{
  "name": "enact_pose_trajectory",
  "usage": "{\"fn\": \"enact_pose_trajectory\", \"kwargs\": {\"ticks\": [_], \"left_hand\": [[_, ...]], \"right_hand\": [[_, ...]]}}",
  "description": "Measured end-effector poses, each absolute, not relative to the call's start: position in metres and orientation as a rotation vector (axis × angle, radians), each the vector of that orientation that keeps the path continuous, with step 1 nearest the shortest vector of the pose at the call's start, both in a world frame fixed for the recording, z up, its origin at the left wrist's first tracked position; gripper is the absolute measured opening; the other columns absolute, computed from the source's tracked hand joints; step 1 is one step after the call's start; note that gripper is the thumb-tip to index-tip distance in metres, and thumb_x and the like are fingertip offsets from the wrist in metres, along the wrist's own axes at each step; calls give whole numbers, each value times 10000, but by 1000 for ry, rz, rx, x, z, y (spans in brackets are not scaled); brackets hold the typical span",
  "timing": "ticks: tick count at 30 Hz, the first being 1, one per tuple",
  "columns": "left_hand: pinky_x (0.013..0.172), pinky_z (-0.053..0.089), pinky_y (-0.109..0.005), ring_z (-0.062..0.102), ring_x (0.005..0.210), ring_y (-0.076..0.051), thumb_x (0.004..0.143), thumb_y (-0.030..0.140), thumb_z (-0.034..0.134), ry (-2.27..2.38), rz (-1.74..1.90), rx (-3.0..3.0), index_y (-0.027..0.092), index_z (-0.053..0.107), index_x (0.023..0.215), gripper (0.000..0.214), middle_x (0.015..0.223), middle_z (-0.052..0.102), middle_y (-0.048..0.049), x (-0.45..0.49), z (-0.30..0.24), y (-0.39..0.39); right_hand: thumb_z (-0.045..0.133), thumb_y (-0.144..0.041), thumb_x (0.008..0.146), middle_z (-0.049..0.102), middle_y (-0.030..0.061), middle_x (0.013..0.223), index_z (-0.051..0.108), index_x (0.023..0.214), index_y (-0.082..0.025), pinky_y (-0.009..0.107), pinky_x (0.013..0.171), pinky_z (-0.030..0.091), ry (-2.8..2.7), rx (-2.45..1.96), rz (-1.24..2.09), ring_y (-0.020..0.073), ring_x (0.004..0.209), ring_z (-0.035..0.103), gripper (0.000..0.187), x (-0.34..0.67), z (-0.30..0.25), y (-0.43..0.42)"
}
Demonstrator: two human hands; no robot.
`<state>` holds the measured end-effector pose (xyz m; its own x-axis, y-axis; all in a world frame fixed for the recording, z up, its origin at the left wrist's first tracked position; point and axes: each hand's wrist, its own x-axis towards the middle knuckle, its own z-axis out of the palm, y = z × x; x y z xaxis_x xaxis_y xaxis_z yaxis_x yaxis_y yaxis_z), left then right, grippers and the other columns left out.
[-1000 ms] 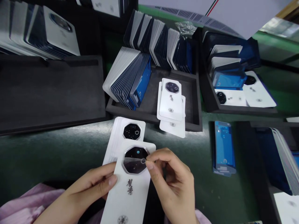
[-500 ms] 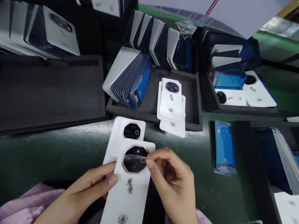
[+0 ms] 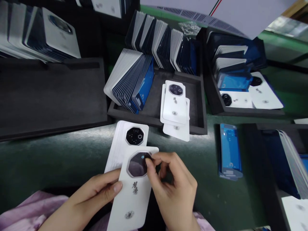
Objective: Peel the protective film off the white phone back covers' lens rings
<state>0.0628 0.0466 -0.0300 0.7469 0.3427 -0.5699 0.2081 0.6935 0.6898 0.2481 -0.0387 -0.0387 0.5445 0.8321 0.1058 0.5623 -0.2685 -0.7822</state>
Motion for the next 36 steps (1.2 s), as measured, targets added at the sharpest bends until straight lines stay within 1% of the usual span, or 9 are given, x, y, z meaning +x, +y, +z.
{"fn": "enact_pose_trajectory", "kwargs": {"ticks": [5, 10, 14, 17, 21, 24, 27, 32, 36], "left_hand": [[894, 511, -286, 640, 845, -198, 1031, 432, 615, 793, 132, 796, 360, 817, 1205, 276, 876, 768, 22, 63, -33, 46], [762, 544, -222, 621, 771, -159, 970, 451, 713, 843, 221, 705, 346, 847, 1124, 230, 789, 729, 28, 60, -37, 41], [755, 633, -286, 696, 980, -241, 972, 424, 708, 881, 332, 624, 361, 808, 1220, 275, 1110, 805, -38, 61, -40, 39], [702, 659, -296, 705, 1019, -268, 960, 415, 719, 865, 393, 641, 346, 830, 1169, 247, 1162, 811, -59, 62, -40, 40], [671, 658, -295, 730, 1019, -281, 951, 404, 727, 853, 418, 637, 304, 852, 1099, 217, 1121, 831, -72, 61, -40, 43], [904, 637, -363, 698, 1185, -312, 952, 380, 722, 887, 494, 664, 262, 862, 1026, 197, 1147, 830, -79, 59, -42, 48], [1225, 403, -453, 544, 1419, -334, 940, 361, 736, 955, 652, 774, 267, 850, 1020, 168, 1330, 755, -60, 59, -46, 50], [1305, 216, -526, 373, 1555, -332, 978, 355, 645, 987, 741, 859, 316, 777, 1189, 252, 1562, 564, -40, 62, -58, 40], [1309, 161, -560, 271, 1601, -339, 984, 307, 616, 978, 692, 926, 322, 722, 1275, 310, 1624, 498, -52, 64, -67, 31]], "right_hand": [[730, -356, 931, 570, -52, 746, 637, 1014, -269, 198, 466, 423, -878, -1909, 656, 82, 523, 485, 152, 260, -36, -38], [782, -405, 859, 622, -19, 678, 676, 789, -205, 236, 528, 462, -897, -1709, 1198, 121, 581, 547, 238, 262, -33, -34], [711, -550, 865, 683, 9, 674, 729, 1068, -173, 264, 502, 469, -838, -1864, 914, 153, 557, 599, 429, 293, -23, -12], [687, -475, 929, 712, 6, 759, 697, 1213, -174, 256, 514, 468, -820, -2037, 615, 147, 593, 628, 414, 338, -12, 23], [677, -374, 993, 731, 31, 998, 699, 1088, -158, 357, 780, 604, -878, -2275, 387, 169, 841, 709, 237, 389, -12, 83], [679, -359, 995, 717, 64, 1151, 690, 1130, -169, 411, 879, 601, -960, -2372, 295, 198, 982, 707, 234, 395, -18, 107], [681, -361, 984, 698, 71, 1173, 671, 1152, -165, 443, 926, 567, -1018, -2398, 151, 222, 1041, 684, 258, 370, -14, 91], [680, -545, 908, 632, -21, 596, 631, 716, -225, 297, 602, 449, -1233, -2355, 449, 172, 565, 615, 377, 288, -14, 20], [818, -460, 748, 656, -7, 559, 585, 612, -240, 287, 522, 342, -1277, -2362, 797, 195, 516, 600, 348, 249, -42, 4]]}}
